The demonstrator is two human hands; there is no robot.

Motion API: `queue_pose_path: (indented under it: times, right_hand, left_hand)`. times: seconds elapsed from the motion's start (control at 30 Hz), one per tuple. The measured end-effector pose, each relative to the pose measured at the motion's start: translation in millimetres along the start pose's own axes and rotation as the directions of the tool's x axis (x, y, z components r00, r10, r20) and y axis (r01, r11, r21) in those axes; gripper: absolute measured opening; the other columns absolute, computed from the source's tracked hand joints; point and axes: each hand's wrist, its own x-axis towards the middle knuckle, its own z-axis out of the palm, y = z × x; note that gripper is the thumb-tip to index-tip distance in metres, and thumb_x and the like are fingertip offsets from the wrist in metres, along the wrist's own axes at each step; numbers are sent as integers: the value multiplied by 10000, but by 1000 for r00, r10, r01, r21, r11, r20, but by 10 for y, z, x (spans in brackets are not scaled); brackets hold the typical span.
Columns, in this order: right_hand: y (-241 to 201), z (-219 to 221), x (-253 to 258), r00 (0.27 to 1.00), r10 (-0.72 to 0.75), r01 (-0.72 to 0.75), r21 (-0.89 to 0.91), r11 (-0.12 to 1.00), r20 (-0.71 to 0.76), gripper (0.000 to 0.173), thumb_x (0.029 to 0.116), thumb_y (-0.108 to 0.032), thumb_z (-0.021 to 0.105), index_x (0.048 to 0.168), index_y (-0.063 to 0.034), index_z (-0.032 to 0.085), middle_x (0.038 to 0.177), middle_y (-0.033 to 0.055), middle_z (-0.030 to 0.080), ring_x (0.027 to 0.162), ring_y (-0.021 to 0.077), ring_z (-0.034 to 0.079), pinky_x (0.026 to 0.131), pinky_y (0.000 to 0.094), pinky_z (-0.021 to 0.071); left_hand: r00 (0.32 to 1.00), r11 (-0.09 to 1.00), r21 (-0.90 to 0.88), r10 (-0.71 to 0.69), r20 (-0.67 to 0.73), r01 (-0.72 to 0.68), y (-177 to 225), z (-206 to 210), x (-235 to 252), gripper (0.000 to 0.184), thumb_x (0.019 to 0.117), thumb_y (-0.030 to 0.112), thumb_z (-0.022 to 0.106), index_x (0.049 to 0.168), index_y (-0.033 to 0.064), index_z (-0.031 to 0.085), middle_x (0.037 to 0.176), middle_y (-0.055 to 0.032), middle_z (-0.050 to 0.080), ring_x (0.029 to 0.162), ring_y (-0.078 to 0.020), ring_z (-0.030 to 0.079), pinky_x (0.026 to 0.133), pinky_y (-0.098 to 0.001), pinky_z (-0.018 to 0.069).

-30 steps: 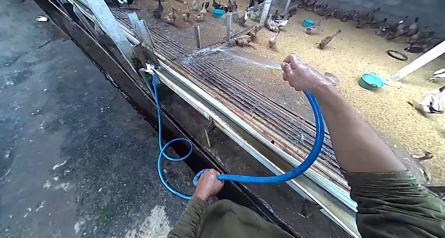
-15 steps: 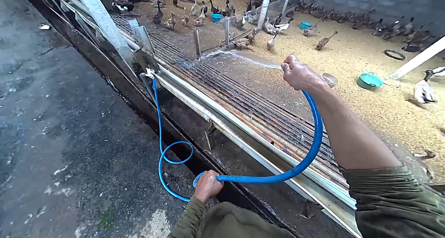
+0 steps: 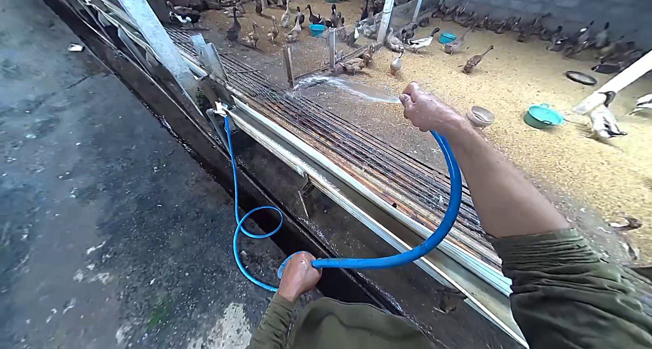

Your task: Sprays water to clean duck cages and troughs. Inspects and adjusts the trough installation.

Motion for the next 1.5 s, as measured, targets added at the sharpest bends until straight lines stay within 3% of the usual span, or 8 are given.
queue_pose_path:
  times: [0.23, 0.47, 0.67, 0.8, 1.1, 1.17, 1.37, 1.5]
  right_hand:
    - [656, 43, -192, 986, 40, -40, 1, 999, 161, 374, 1144, -316, 294, 1396, -73, 423, 876, 174, 578, 632, 295, 552, 595, 471, 483]
    - [2032, 132, -669, 930, 299, -256, -204, 945, 216, 416, 1115, -252, 355, 1465, -27, 368, 990, 252, 624, 794, 374, 649, 718, 548, 519]
    - [2789, 152, -1088, 917, 356, -330, -158, 930, 178, 457, 1114, -280, 346, 1497, -31, 329, 1071, 287, 638, 886, 422, 674, 759, 582, 526]
    - [3023, 140, -1291, 914, 367, -359, -75, 930, 171, 461, 1107, -261, 374, 1505, -32, 338, 1123, 293, 640, 929, 423, 677, 792, 589, 528]
    - [3303, 239, -1533, 921, 325, -337, 22, 941, 214, 391, 1117, -269, 344, 1432, -42, 388, 914, 180, 592, 714, 292, 599, 662, 478, 499]
    - [3304, 230, -1586, 920, 342, -351, 14, 936, 192, 399, 1113, -264, 351, 1451, -55, 383, 944, 184, 605, 732, 297, 613, 674, 482, 507]
    - [3345, 187, -1629, 905, 415, -413, -38, 910, 98, 476, 1084, -254, 432, 1496, -32, 345, 1197, 291, 633, 1034, 438, 674, 834, 604, 532]
    - [3414, 190, -1602, 898, 433, -435, 7, 901, 79, 485, 1086, -227, 399, 1518, -28, 308, 1121, 266, 632, 917, 387, 674, 781, 552, 533]
  left_hand:
    - [1000, 1000, 17, -11, 16, 11, 415, 337, -273, 369, 1010, 358, 547, 911, 40, 707, 1004, -187, 711, 1046, -359, 675, 892, -578, 509]
    - [999, 999, 41, 25, 33, -26, 992, 880, -617, 406, 1005, 380, 560, 820, 39, 682, 893, -171, 698, 951, -349, 681, 829, -569, 507]
    - [999, 997, 71, 23, 48, -26, 1339, 1330, -887, 385, 990, 359, 576, 811, 33, 677, 884, -170, 695, 942, -345, 680, 829, -565, 507]
    - [1000, 997, 78, 4, 2, -4, 1431, 1536, -1054, 397, 986, 368, 589, 790, 33, 675, 855, -167, 686, 919, -347, 676, 819, -563, 503]
    - [998, 996, 89, 32, -54, -27, 1502, 1783, -1288, 449, 1015, 379, 562, 742, 35, 652, 801, -159, 672, 872, -337, 673, 796, -553, 497]
    - [998, 996, 88, 36, -54, -31, 1506, 1817, -1262, 433, 1014, 376, 562, 761, 42, 670, 812, -155, 683, 882, -336, 679, 804, -556, 504]
    - [998, 997, 75, 29, -48, -25, 1511, 1855, -1252, 426, 1012, 373, 566, 756, 47, 660, 806, -152, 675, 868, -334, 674, 787, -554, 500]
    - [997, 999, 48, 15, -77, -11, 1465, 1886, -1248, 432, 1005, 378, 581, 737, 46, 650, 779, -145, 662, 847, -327, 668, 776, -552, 495]
